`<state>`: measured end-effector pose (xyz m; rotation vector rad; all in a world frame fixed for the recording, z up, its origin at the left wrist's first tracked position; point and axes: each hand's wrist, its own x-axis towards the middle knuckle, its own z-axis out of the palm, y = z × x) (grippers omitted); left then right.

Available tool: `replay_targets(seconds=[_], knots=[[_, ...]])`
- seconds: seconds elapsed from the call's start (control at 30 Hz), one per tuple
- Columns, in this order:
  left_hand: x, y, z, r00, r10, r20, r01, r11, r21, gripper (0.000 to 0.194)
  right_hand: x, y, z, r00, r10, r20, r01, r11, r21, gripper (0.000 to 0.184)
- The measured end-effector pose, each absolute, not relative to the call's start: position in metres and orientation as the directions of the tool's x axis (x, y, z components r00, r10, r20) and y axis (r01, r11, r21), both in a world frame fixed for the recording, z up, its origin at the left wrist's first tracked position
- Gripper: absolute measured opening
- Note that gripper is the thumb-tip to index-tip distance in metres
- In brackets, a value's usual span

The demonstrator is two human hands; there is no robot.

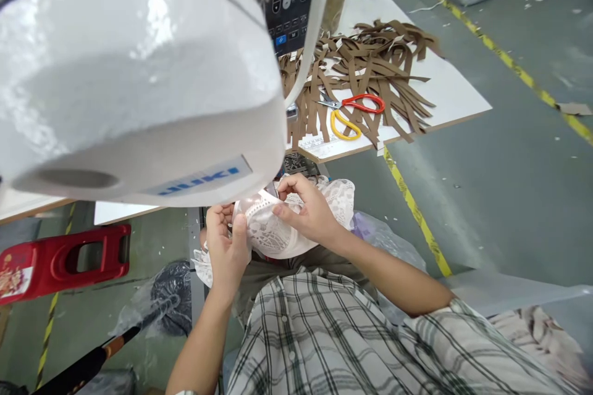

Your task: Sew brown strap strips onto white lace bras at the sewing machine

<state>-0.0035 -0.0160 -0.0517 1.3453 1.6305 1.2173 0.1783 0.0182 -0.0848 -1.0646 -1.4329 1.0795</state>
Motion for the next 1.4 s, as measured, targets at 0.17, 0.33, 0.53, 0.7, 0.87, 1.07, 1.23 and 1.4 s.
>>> replay_targets(seconds=[0.17,0.33,0.53,0.7,0.87,1.07,1.23,1.4], knots=[[-0.006,-0.016,-0.052,-0.245,0.967,0.07,0.338,0.018,0.941,0.041,0.18,0.016,-0.075,-0.101,0.977,0.188,0.112,0.199,-0.974,0.029],[-0.008,-0.017,-0.053,-0.25,0.965,0.078,0.365,0.02,0.931,0.041,0.173,0.013,-0.069,-0.083,0.985,0.148,0.108,0.157,-0.982,0.038],[-0.002,-0.031,-0.043,-0.155,0.985,0.079,0.368,-0.016,0.93,0.03,0.178,0.012,-0.063,-0.123,0.992,-0.039,-0.019,-0.042,-0.999,0.036],[0.005,-0.044,-0.039,0.164,0.971,-0.176,0.226,0.137,0.965,0.03,0.213,-0.007,-0.053,-0.339,0.934,-0.11,-0.014,-0.122,-0.992,0.028],[0.025,-0.04,-0.037,0.36,0.886,-0.291,-0.127,0.356,0.926,0.041,0.232,-0.034,-0.043,-0.411,0.91,0.05,0.373,0.218,-0.902,0.02],[0.032,-0.058,-0.025,0.199,0.974,-0.11,-0.5,0.198,0.843,0.034,0.236,-0.047,-0.062,-0.254,0.846,0.469,0.734,0.484,-0.477,0.02],[0.026,-0.081,-0.034,0.136,0.987,0.09,-0.41,-0.027,0.912,0.049,0.235,-0.05,-0.071,-0.175,0.731,0.66,0.696,0.566,-0.442,0.026],[0.022,-0.094,-0.038,0.104,0.986,0.127,-0.317,-0.088,0.944,0.052,0.231,-0.057,-0.076,-0.176,0.777,0.604,0.644,0.555,-0.527,0.038]])
